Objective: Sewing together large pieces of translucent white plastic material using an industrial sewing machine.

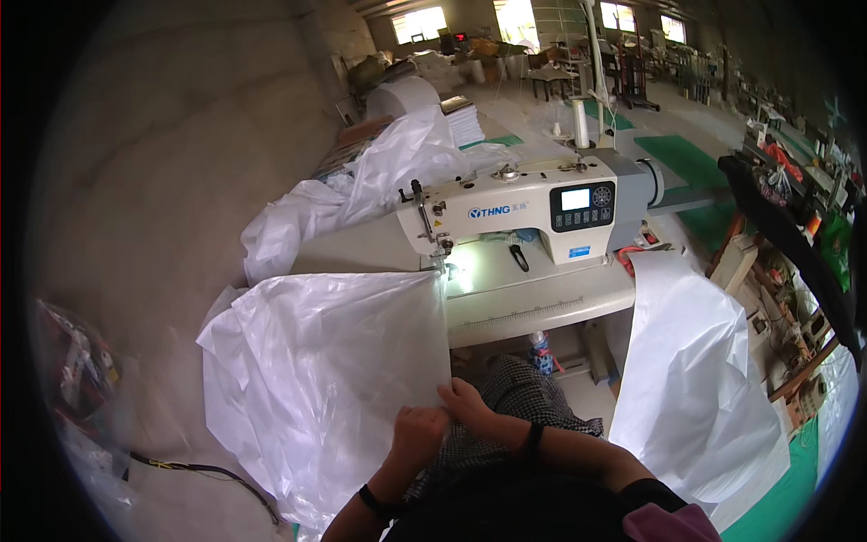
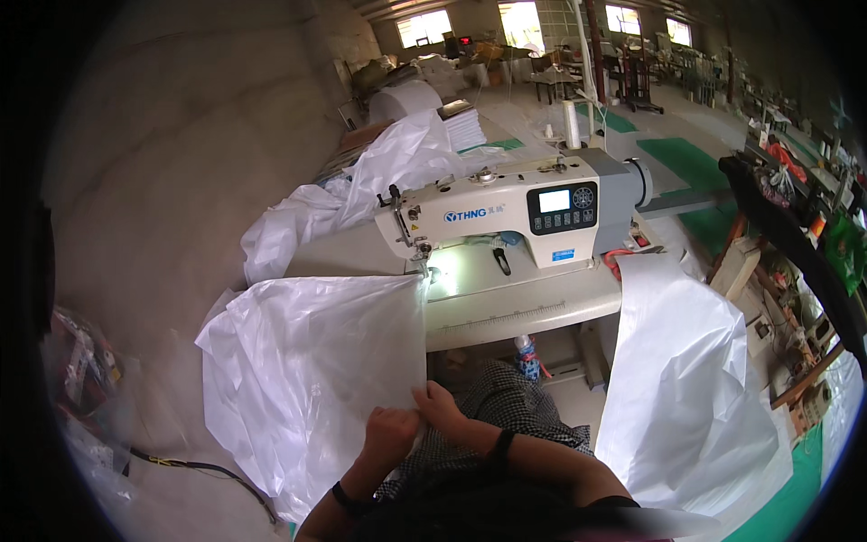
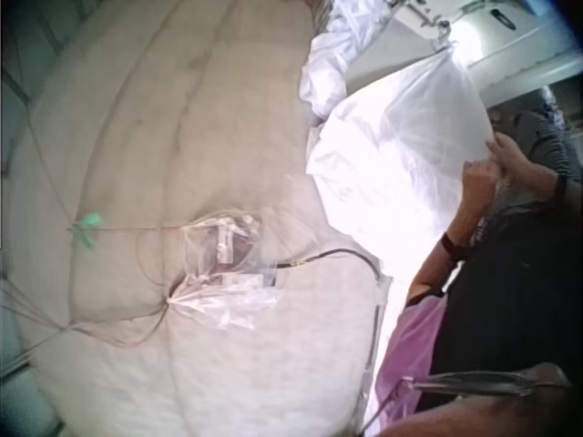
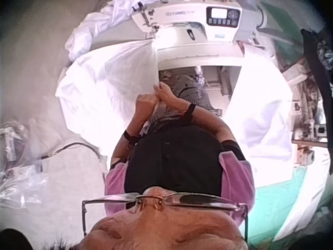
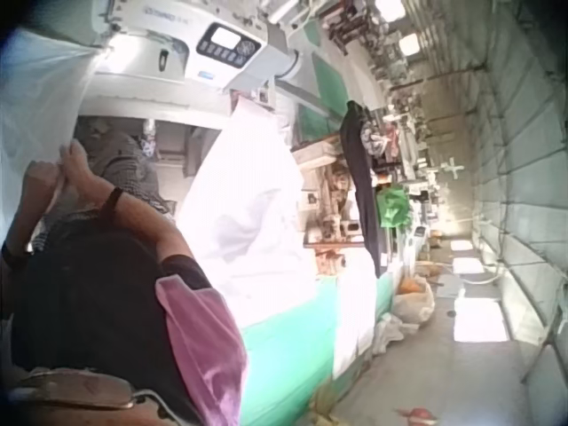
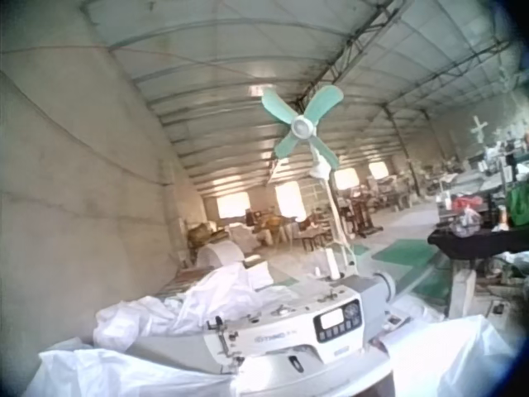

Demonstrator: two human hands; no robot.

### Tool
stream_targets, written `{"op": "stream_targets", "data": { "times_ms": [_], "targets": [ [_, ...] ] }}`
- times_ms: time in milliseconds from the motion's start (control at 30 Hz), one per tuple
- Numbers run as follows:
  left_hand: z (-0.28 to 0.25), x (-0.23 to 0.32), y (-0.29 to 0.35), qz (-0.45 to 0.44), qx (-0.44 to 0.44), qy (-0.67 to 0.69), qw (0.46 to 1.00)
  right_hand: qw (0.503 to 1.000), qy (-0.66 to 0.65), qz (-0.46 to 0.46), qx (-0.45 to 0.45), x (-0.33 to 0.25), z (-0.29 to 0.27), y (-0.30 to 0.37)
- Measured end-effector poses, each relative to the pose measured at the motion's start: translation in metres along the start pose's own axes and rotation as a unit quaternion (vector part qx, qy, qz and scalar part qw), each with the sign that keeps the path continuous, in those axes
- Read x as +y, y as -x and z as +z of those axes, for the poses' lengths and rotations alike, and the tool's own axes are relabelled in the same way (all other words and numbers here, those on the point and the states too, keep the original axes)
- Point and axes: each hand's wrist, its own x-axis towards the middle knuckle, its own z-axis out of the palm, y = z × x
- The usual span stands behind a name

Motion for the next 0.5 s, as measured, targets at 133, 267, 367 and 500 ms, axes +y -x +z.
{"op": "stream_targets", "data": {
  "times_ms": [133,267,367,500],
  "targets": [
    [-0.017,0.002,0.004,-0.006,-0.104,0.008,0.994,0.992,0.069,-0.067,0.076,0.006,0.006,-0.003],
    [-0.027,-0.012,-0.02,-0.099,-0.092,0.242,0.961,0.993,0.009,-0.089,0.081,0.002,-0.001,0.015],
    [0.005,-0.05,-0.071,-0.108,0.081,0.309,0.942,0.977,0.108,-0.125,0.138,-0.01,-0.005,0.032],
    [0.073,-0.1,-0.119,-0.096,0.048,0.213,0.971,0.971,0.175,-0.102,0.127,-0.023,-0.015,0.05]
  ]
}}
